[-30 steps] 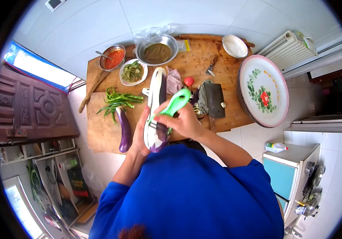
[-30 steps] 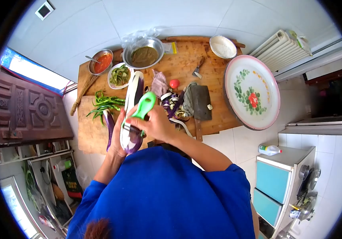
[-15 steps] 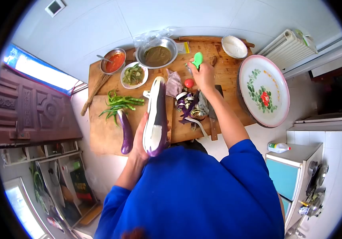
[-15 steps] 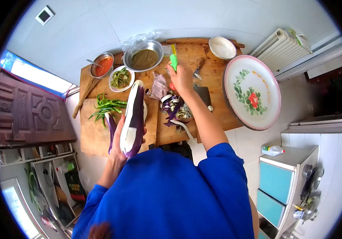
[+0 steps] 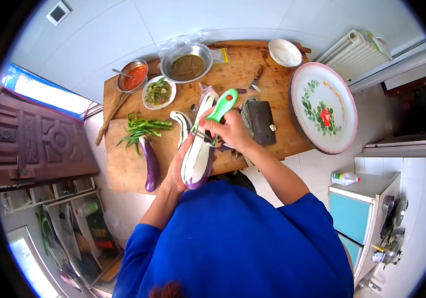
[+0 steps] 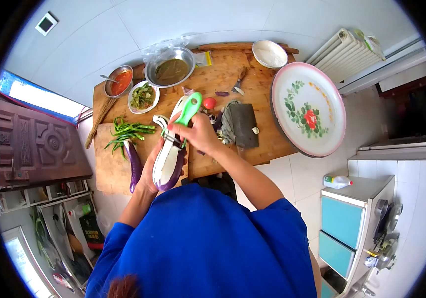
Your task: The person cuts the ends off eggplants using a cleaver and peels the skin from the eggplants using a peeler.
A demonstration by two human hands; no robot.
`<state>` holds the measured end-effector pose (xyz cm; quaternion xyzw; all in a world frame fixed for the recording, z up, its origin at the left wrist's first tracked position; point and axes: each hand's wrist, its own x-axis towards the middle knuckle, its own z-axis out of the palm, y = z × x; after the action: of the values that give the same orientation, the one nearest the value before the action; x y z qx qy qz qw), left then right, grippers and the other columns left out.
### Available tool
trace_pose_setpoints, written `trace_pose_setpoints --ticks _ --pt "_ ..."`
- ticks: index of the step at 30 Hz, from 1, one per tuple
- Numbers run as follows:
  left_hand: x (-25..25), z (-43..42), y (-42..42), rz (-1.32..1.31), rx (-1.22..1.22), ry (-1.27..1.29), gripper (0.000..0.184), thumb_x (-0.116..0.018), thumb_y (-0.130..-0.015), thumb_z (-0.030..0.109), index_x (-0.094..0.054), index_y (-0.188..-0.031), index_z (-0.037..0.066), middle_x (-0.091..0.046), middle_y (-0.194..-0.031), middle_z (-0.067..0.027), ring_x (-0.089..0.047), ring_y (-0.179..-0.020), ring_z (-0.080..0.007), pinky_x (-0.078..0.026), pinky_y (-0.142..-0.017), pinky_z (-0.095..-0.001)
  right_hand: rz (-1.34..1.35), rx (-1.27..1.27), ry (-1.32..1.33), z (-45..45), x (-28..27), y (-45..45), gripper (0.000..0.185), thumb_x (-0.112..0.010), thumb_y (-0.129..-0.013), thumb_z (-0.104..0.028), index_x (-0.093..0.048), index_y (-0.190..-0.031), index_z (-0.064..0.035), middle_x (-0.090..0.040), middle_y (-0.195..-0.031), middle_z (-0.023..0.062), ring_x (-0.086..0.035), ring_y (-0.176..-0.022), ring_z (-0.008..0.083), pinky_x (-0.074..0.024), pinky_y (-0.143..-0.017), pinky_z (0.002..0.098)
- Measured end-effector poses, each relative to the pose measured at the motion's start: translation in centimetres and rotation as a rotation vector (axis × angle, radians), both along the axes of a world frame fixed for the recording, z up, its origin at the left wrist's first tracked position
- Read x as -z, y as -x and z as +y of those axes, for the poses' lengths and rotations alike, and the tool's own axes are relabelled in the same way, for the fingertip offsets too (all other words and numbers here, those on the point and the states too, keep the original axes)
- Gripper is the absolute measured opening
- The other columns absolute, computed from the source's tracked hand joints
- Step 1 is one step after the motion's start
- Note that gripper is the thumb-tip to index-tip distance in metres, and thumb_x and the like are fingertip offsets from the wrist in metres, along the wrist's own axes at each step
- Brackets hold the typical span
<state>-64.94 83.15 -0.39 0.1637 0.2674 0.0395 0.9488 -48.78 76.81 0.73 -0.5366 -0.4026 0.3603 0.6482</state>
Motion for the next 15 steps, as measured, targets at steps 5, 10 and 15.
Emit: trace_pose_setpoints --ticks 5,10,15 --pt "-0.5 -0.7 1.5 -0.056 0.044 0.2 0.056 -0.042 -0.089 0.049 -0.043 -0.126 0.007 -0.057 -0.103 -0.0203 -0.062 -0.08 -0.0322 -0.055 -0.054 -0.0439 -0.047 0.233 0.06 1.3 1.0 -5.8 0.015 -0.065 -0.081 -0.017 -0.063 -0.085 -0.0029 -0.061 -0.069 0.0012 -0.056 -0.056 0.0094 -0.0422 -0.05 0.0219" --pt "-1.7 -2.0 1.8 -0.169 0.077 0.139 0.055 -0.042 -0.09 0.043 -0.042 -0.125 0.001 -0.057 -0.105 -0.0208 -0.062 -0.086 -0.0334 -0.056 -0.063 -0.0435 -1.047 0.49 0.287 -0.6 8.5 -13.8 0.013 -0.063 -0.078 -0.013 -0.062 -0.085 -0.0019 -0.062 -0.071 0.0132 -0.062 -0.064 0.0277 -0.0463 -0.056 0.0353" --pt "-0.7 0.2 1.0 -0.108 0.005 0.115 0.057 -0.038 -0.086 0.048 -0.049 -0.119 0.003 -0.055 -0.113 -0.0188 -0.059 -0.09 -0.0334 -0.053 -0.068 -0.0454 -0.624 0.557 0.264 -0.8 5.2 -9.5 0.01 -0.063 -0.077 -0.01 -0.063 -0.084 -0.0025 -0.064 -0.074 0.0142 -0.063 -0.066 0.0269 -0.0492 -0.057 0.0338"
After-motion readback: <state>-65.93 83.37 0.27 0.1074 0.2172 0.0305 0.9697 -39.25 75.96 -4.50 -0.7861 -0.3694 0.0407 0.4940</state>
